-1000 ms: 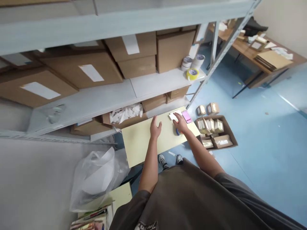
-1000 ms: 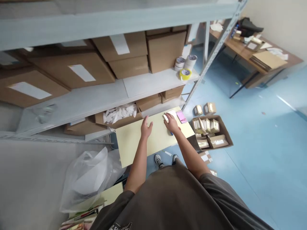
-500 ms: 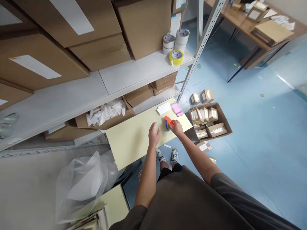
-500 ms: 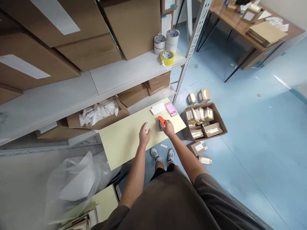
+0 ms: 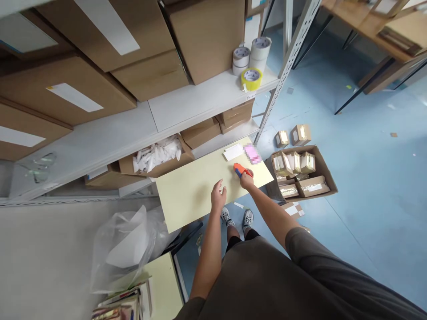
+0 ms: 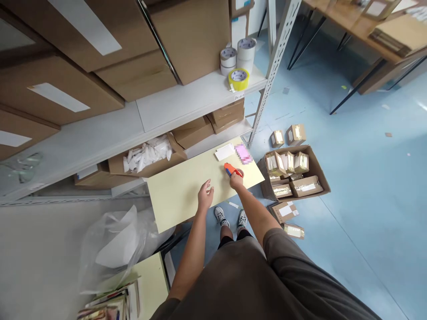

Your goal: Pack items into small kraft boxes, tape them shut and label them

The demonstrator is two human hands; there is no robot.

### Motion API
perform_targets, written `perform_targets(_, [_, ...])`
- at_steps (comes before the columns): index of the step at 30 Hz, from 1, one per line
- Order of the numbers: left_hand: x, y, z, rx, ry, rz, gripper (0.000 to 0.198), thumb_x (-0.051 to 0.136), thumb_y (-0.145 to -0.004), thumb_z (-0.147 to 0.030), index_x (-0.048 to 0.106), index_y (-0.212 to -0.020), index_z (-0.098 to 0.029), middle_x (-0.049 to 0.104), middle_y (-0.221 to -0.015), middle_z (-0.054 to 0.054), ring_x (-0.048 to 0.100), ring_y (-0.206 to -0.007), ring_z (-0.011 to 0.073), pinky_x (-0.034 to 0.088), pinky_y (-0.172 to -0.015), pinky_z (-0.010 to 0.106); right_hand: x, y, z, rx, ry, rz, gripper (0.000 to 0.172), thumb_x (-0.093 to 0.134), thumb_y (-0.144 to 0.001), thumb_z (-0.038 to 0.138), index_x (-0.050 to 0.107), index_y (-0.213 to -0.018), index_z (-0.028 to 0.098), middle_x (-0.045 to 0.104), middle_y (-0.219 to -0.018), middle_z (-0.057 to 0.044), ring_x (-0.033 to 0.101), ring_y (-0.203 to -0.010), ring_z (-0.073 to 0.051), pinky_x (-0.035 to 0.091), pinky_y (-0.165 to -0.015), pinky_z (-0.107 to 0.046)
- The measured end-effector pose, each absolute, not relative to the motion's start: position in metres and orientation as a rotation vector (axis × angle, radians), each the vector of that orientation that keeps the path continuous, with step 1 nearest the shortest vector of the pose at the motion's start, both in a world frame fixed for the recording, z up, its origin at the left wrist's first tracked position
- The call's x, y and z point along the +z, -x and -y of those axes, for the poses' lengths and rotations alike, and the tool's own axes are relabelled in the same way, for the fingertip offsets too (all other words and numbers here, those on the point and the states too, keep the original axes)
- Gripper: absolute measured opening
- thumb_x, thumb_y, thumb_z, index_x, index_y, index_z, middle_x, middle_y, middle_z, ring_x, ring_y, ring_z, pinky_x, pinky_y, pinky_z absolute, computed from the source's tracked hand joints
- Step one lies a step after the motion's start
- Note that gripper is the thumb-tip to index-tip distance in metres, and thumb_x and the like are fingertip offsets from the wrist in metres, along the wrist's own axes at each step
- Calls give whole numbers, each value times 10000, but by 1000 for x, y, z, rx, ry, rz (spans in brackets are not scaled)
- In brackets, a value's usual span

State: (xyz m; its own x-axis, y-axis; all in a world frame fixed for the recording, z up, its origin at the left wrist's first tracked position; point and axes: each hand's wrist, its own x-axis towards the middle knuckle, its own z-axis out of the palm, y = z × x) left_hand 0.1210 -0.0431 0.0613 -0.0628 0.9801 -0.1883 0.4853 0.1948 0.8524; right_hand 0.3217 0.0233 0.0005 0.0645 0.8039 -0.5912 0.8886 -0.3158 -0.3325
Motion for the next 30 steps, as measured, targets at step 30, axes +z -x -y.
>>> perform_targets(30, [251,-36,-86,1068,-1206,-970,456,876,-752,-575,838,-905,-147,813,-899,95,733,-855,236,595,-851,374,281,-308,-40,-1257,-1731,-2963,522,648,-976,676,723,-1148,189,766,-1143,-142,703,-1157,-334,535,-975,-415])
